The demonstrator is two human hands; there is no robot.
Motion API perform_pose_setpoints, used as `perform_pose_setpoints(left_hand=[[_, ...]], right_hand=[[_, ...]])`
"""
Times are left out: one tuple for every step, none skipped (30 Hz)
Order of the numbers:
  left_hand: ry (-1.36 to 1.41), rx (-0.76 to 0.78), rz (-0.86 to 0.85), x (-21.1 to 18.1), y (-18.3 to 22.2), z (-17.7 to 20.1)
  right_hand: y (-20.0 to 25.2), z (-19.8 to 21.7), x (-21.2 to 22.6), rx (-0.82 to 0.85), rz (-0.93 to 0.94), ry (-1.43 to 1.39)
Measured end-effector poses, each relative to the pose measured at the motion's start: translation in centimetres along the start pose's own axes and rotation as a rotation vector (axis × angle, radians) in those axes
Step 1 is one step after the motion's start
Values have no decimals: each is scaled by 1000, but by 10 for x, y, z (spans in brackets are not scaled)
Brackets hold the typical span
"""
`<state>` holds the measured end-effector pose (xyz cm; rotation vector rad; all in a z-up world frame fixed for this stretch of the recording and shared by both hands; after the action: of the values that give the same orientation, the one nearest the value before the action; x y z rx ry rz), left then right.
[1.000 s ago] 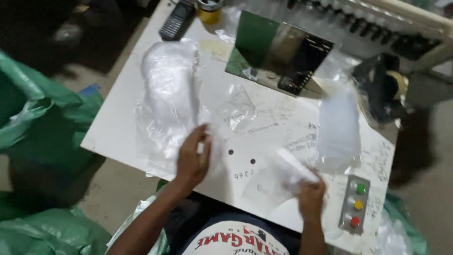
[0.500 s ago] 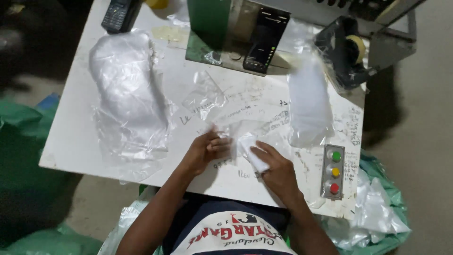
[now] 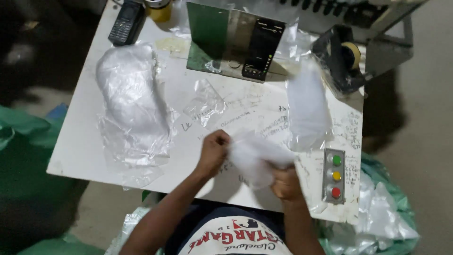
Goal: The person is manually packaging small items into plastic bags at a workstation.
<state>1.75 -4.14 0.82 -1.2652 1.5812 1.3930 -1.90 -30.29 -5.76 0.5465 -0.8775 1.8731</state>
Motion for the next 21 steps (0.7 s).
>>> perform_pose_setpoints(left_hand=[[124, 94, 50, -3, 5, -11], [248, 187, 103, -6, 10, -22], [241, 202, 102, 14, 1, -15], [112, 128, 29, 33, -7, -7], [-16, 52, -52, 50, -19, 3], [-21, 66, -62, 50, -21, 0], [-273, -11, -409, 44, -17, -1], [-523, -91, -758, 40, -11, -3], [-523, -96, -757, 26, -6, -6], [-575, -24, -670, 13, -2, -10], [-624, 49, -588, -2, -2, -15], [-623, 45, -595, 9, -10, -16], [-835, 79, -675, 20, -14, -19], [-1048, 113, -752, 33, -19, -21], [-1050, 119, -748, 38, -17, -26], [-1095, 129, -1053, 40, -11, -33], [-1121, 131, -1367, 43, -7, -41], [-1120, 130, -1370, 57, -14, -42], [-987, -50, -1286, 71, -19, -41], [-852, -223, -1194, 86, -23, -39], [-852, -217, -1207, 70, -19, -40]], right_hand=[[-22, -2, 27, 18, -114, -345], [-44, -4, 55, 31, -222, -692], [-41, -8, 47, 15, -221, -688], [-37, -16, 36, 24, -454, -1166], [-36, -26, 27, 38, -677, -1645], [-44, -23, 22, 25, -662, -1645], [-50, -18, 21, 15, -498, -1457], [-55, -14, 20, 5, -340, -1265], [-58, -13, 19, 10, -341, -1266], [-62, -9, 21, 13, -121, -973], [-69, -6, 23, 14, 98, -673], [-71, -3, 38, 15, 105, -671], [-71, -3, 52, 115, -31, -386], [-70, -3, 64, 210, -162, -98], [-66, -8, 63, 209, -168, -100], [-62, -9, 60, 73, -223, -28], [-60, -9, 56, -64, -268, 48], [-62, -18, 54, -67, -267, 50], [-59, -24, 48, -210, -423, -290], [-56, -32, 42, -352, -573, -633], [-61, -29, 54, -365, -565, -635]])
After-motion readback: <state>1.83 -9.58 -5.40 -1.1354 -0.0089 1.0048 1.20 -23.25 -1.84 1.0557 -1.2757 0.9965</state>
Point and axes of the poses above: each hand's wrist, its own y-axis away from the middle knuckle, its own z-axis out of the back of the hand, x = y × z, the point moved 2 cm from there along -y, towards the middle knuckle, and after that the axes turned 5 degrees about x, right-handed, at the moved point
